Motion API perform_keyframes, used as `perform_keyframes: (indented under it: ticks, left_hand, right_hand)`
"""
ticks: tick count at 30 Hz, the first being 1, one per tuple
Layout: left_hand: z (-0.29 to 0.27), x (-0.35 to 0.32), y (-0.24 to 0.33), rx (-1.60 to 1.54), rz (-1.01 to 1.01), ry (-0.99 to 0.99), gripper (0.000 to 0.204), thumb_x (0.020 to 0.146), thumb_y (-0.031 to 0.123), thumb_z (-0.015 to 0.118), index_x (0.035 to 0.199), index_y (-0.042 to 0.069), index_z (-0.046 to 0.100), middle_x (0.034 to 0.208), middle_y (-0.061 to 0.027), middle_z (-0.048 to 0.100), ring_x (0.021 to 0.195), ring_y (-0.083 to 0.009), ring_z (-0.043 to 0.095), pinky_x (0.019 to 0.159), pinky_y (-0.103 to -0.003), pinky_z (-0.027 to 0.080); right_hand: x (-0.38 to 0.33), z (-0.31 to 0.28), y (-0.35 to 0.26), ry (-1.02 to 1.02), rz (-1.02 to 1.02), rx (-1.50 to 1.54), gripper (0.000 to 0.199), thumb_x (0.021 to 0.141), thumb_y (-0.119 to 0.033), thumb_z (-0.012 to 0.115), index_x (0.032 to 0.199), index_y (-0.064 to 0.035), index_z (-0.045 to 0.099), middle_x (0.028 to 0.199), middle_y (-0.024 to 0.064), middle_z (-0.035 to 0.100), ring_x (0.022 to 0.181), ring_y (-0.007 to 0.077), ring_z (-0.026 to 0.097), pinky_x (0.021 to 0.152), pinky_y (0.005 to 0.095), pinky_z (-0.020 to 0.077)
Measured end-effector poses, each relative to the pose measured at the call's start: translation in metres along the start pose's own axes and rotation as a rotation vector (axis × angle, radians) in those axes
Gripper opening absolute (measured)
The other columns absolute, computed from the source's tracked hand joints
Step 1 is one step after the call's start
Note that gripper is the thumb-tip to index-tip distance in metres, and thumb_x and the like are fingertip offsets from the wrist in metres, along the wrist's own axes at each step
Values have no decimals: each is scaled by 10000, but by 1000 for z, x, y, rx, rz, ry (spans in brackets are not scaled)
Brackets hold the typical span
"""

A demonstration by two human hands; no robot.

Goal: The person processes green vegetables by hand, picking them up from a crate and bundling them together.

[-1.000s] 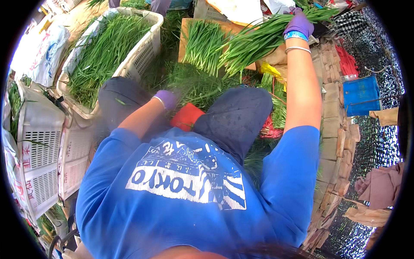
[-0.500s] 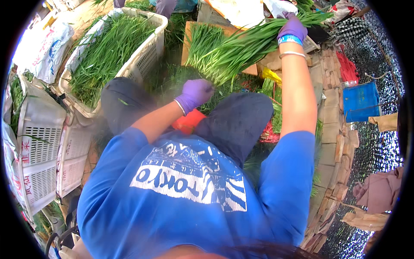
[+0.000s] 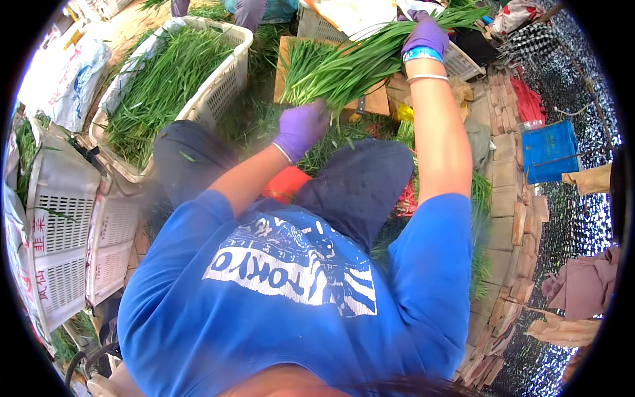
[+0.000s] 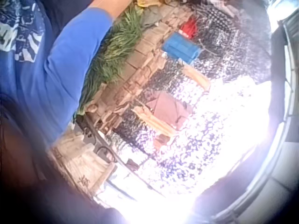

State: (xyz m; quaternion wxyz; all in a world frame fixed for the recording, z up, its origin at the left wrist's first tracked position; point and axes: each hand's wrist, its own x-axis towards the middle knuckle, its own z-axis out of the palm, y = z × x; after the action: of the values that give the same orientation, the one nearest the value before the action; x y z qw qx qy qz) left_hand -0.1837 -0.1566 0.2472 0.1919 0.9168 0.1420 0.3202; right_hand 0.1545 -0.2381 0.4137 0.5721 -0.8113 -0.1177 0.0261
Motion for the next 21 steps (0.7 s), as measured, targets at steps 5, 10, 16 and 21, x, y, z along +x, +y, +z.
perform_keyframes:
  ticks: [5,10,16,21]
  left_hand:
    - [-7,5,-12,147,19,31,200,841,308,654,830,112,613,601,-125,595,540,-351,616,512,-483,497]
    - [-12,14,-12,54,19,65,222,827,300,655,855,84,609,733,-138,635,664,-360,643,601,-498,510]
    - [-9,4,-13,-156,-64,3,215,804,258,640,917,79,606,742,-159,636,697,-375,646,620,-493,510]
    - [-1,4,-21,40,105,9,160,766,177,603,869,57,582,717,-145,642,639,-335,653,590,-468,514]
  right_hand:
    - [-43,15,-11,-256,-456,433,398,941,-223,628,1200,77,592,1064,154,682,819,147,640,725,282,538]
    - [-77,47,-33,83,-56,918,197,876,-161,663,998,-11,627,833,119,665,612,287,646,537,427,545]
    - [-92,47,-38,162,-68,868,244,854,-103,691,1055,9,611,860,133,663,593,278,634,506,390,536]
    - [-99,53,-29,301,10,797,284,793,-35,706,1039,67,608,845,134,647,633,229,616,524,374,525]
